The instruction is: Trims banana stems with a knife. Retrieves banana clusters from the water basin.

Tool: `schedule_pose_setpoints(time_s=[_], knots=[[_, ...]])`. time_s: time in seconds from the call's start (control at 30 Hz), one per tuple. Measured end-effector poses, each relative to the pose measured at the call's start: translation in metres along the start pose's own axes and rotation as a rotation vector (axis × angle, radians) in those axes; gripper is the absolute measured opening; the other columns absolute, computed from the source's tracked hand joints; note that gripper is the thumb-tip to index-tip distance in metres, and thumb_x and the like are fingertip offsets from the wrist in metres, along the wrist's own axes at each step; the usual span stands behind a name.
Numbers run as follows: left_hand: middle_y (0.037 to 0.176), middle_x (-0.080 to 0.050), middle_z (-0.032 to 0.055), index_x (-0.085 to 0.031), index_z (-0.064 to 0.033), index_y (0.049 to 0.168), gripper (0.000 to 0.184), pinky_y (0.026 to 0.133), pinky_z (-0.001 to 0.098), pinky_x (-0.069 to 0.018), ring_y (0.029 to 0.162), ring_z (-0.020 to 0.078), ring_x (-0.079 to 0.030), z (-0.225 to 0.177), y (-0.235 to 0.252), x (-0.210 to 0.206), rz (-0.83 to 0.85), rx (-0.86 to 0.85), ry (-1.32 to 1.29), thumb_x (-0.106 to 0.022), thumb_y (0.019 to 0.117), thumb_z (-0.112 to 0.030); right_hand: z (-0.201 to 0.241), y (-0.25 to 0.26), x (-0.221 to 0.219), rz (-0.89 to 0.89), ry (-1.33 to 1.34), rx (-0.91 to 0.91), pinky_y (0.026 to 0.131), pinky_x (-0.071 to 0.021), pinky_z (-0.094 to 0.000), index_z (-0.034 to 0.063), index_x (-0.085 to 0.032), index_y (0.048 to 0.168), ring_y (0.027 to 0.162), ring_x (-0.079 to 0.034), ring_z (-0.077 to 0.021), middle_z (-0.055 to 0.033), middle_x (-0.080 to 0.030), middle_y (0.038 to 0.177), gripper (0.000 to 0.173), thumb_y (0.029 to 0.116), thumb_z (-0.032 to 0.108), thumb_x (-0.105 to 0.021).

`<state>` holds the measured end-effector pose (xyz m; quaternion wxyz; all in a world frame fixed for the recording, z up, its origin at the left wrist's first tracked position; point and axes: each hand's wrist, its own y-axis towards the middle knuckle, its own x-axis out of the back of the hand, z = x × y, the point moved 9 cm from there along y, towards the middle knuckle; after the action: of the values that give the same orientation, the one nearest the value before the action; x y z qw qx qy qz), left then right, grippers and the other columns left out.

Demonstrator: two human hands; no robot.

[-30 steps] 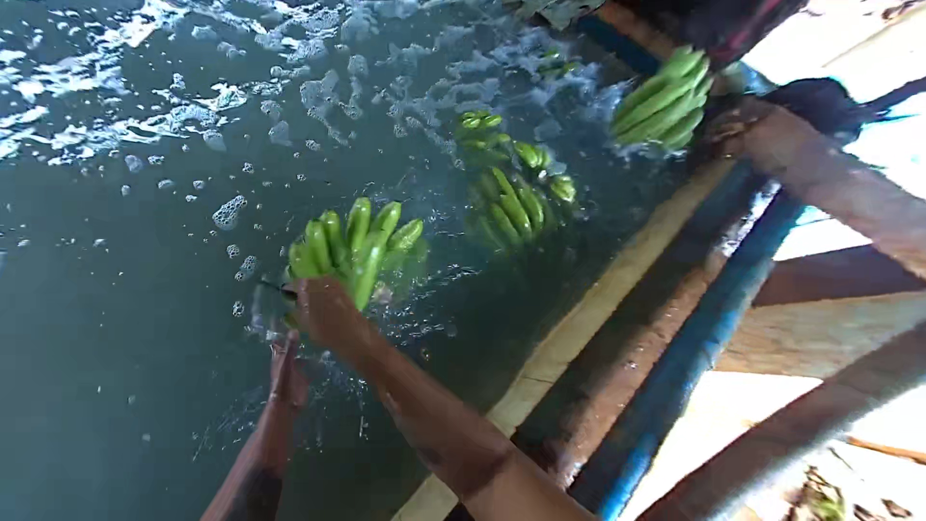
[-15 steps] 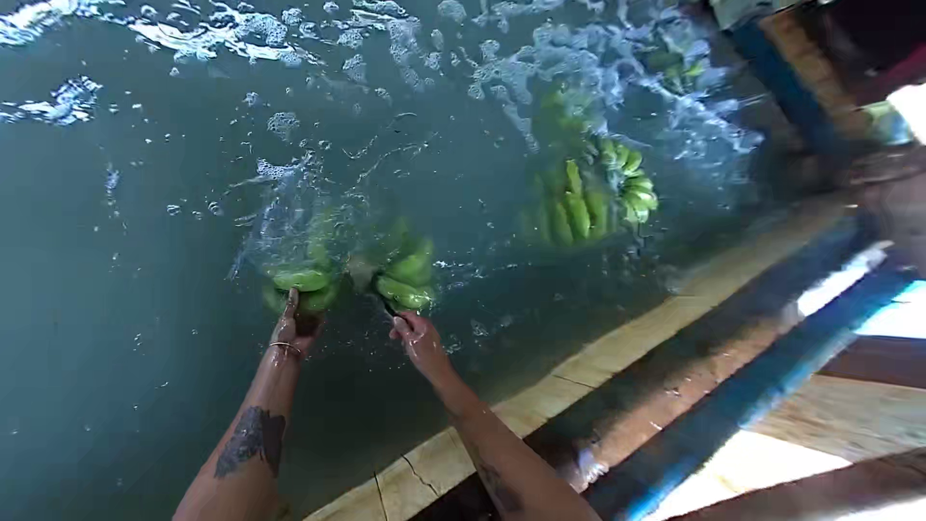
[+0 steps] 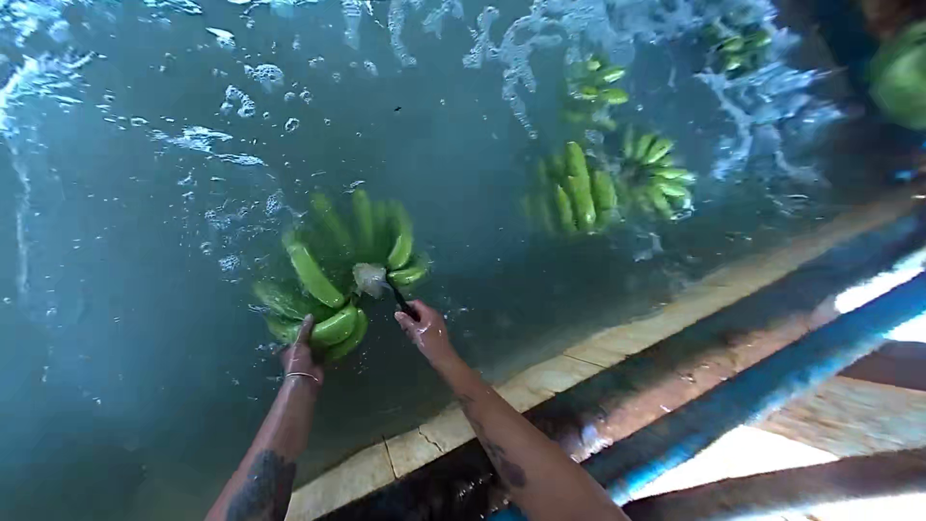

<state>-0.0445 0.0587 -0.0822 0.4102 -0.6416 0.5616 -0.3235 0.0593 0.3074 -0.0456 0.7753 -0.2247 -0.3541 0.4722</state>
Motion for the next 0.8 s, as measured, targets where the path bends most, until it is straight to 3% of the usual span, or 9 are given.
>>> schedule_pose_setpoints(time_s=[0.07, 0.2, 0.37, 0.53, 0.63, 0.8], knots=[[0.130, -0.063, 0.0197, -0.039, -0.0086, 0.150, 0.062, 0.090, 0.0530, -0.0574, 0.112, 0.0326, -0.066, 0.001, 0.001, 0.002, 0.004, 0.020, 0.047, -0.065, 0.0997, -0.033, 0.003, -0.007, -0.014, 0.108, -0.035, -0.022, 0.075, -0.0558, -0.0347, 0.0002, -0.060, 0.132, 0.083, -0.065, -0.0178, -0.0143, -0.068, 0.107, 0.037, 0.1027, 0.023, -0.061], [0.120, -0.064, 0.0198, -0.053, -0.0104, 0.137, 0.049, 0.077, 0.0530, -0.0574, 0.100, 0.0351, -0.067, -0.009, -0.013, 0.009, 0.071, 0.173, 0.160, -0.055, 0.1016, -0.045, -0.007, -0.034, -0.052, 0.385, -0.082, -0.162, 0.059, -0.0530, -0.0301, -0.0005, -0.055, 0.133, 0.064, -0.060, -0.0143, -0.0095, -0.064, 0.088, 0.039, 0.1126, 0.029, -0.040], [0.129, -0.062, 0.0208, -0.049, -0.0112, 0.140, 0.052, 0.085, 0.0572, -0.0574, 0.111, 0.0391, -0.065, -0.019, -0.003, 0.032, 0.122, 0.280, 0.139, -0.051, 0.1025, -0.046, -0.008, -0.049, -0.073, 0.581, -0.193, -0.239, 0.056, -0.0519, -0.0282, 0.0014, -0.053, 0.127, 0.059, -0.059, -0.0130, -0.0079, -0.062, 0.084, 0.042, 0.1139, 0.036, -0.033], [0.118, -0.065, 0.0177, -0.050, -0.0086, 0.135, 0.042, 0.082, 0.0507, -0.0582, 0.102, 0.0319, -0.067, -0.012, 0.007, 0.049, 0.180, 0.204, 0.208, -0.044, 0.1062, -0.038, 0.003, -0.055, -0.076, 0.705, -0.244, -0.279, 0.052, -0.0512, -0.0255, 0.0014, -0.052, 0.122, 0.054, -0.059, -0.0108, -0.0063, -0.062, 0.078, 0.040, 0.1139, 0.035, -0.034], [0.108, -0.068, 0.0140, -0.053, -0.0066, 0.129, 0.032, 0.076, 0.0426, -0.0599, 0.093, 0.0251, -0.070, -0.009, 0.010, 0.059, 0.146, 0.124, 0.196, -0.048, 0.1060, -0.028, 0.002, -0.053, -0.076, 0.721, -0.273, -0.313, 0.051, -0.0498, -0.0241, 0.0017, -0.052, 0.119, 0.052, -0.058, -0.0099, -0.0058, -0.062, 0.076, 0.039, 0.1138, 0.036, -0.034], [0.112, -0.067, 0.0150, -0.051, -0.0015, 0.133, 0.035, 0.081, 0.0394, -0.0591, 0.097, 0.0219, -0.069, 0.000, 0.009, 0.074, 0.073, 0.006, 0.141, -0.056, 0.1023, -0.016, -0.003, -0.044, -0.083, 0.736, -0.337, -0.310, 0.049, -0.0445, -0.0214, 0.0026, -0.054, 0.116, 0.052, -0.054, -0.0058, -0.0037, -0.063, 0.078, 0.038, 0.1133, 0.036, -0.036]])
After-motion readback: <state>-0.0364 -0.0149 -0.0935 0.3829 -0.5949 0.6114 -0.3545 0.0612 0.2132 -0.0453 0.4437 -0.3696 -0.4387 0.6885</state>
